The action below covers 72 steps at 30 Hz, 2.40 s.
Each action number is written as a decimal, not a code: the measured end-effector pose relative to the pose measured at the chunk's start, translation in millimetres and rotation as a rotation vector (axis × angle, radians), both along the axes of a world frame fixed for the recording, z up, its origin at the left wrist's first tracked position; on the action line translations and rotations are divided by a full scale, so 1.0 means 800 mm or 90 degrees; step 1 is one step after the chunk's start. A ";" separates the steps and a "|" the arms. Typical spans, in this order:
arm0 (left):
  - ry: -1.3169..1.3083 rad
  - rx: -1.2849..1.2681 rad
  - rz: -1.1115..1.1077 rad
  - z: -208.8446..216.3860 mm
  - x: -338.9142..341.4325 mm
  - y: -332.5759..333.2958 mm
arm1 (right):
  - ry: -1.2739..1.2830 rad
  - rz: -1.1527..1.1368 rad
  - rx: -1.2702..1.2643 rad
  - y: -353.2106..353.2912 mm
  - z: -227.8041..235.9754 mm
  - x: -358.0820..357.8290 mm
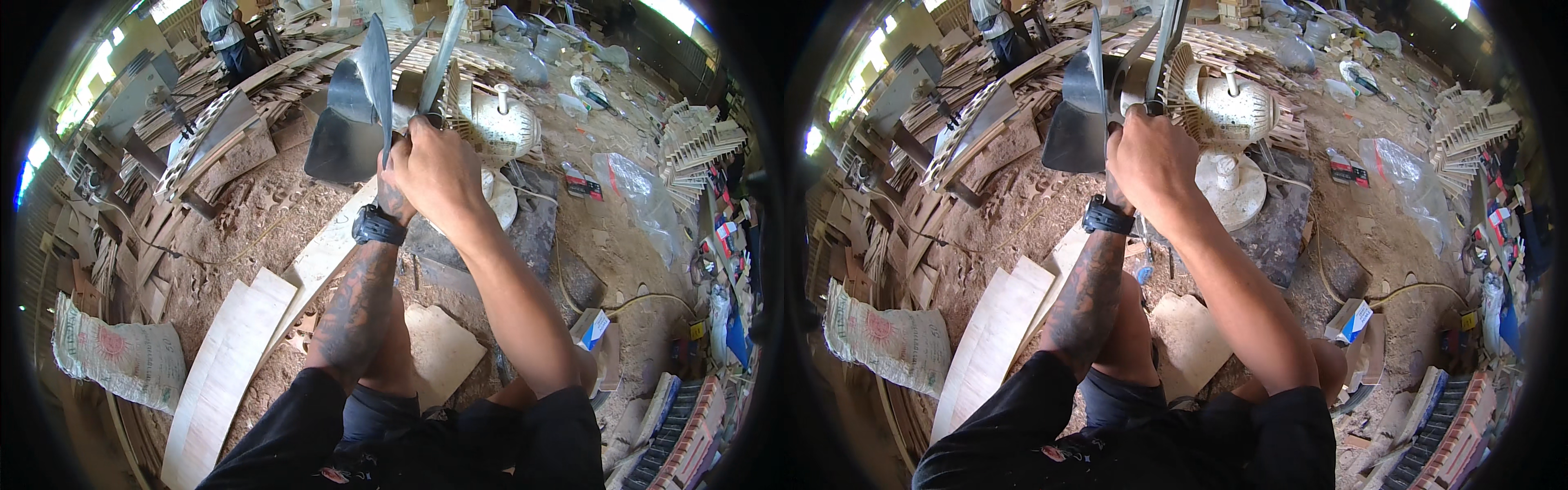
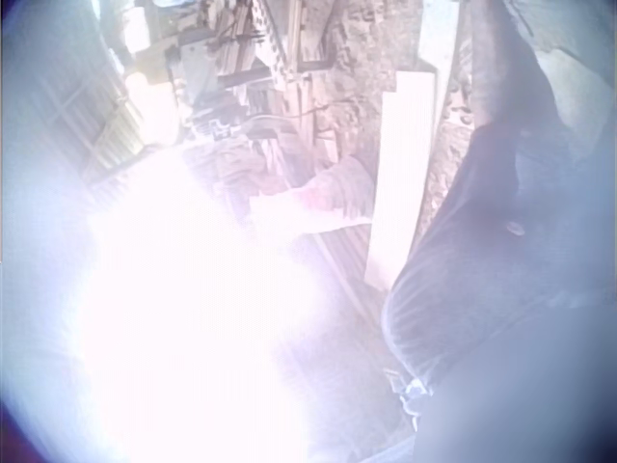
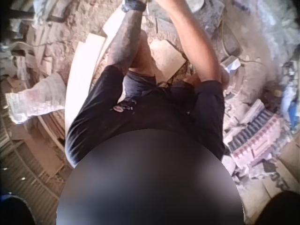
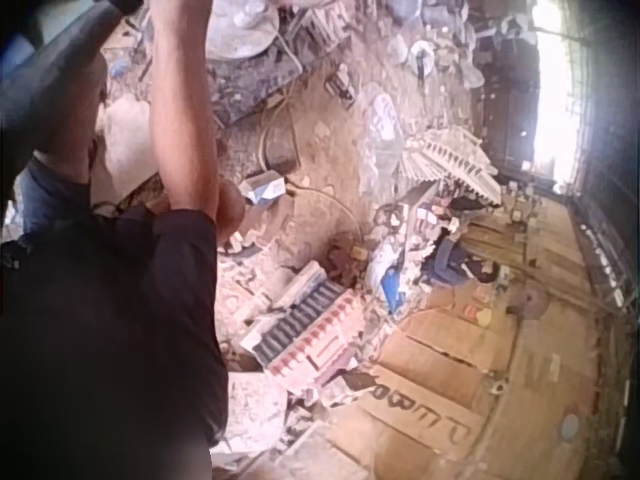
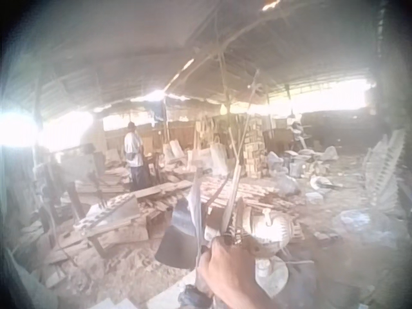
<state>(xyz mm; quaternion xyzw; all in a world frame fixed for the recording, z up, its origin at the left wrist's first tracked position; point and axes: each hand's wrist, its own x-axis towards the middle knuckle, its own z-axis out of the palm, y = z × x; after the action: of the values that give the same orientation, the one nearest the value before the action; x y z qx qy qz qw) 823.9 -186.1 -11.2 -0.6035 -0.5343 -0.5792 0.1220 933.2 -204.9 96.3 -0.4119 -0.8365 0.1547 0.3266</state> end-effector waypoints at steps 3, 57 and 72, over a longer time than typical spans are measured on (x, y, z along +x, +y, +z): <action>-0.122 -0.143 -0.086 0.010 -0.010 -0.012 | 0.132 0.087 -0.053 0.009 -0.006 0.009; -0.304 -0.229 -0.013 0.027 -0.023 -0.058 | 0.971 0.074 -0.743 -0.006 -0.055 -0.062; -0.341 -0.263 -0.135 -0.005 -0.005 -0.051 | 0.983 0.020 -0.742 -0.015 -0.016 -0.058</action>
<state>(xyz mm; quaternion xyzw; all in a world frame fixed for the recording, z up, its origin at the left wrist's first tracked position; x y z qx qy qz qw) 819.9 -226.6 -15.5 -0.4945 -0.5876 -0.6058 -0.2078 887.1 -216.9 83.8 -0.2828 -0.1887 0.7777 0.5287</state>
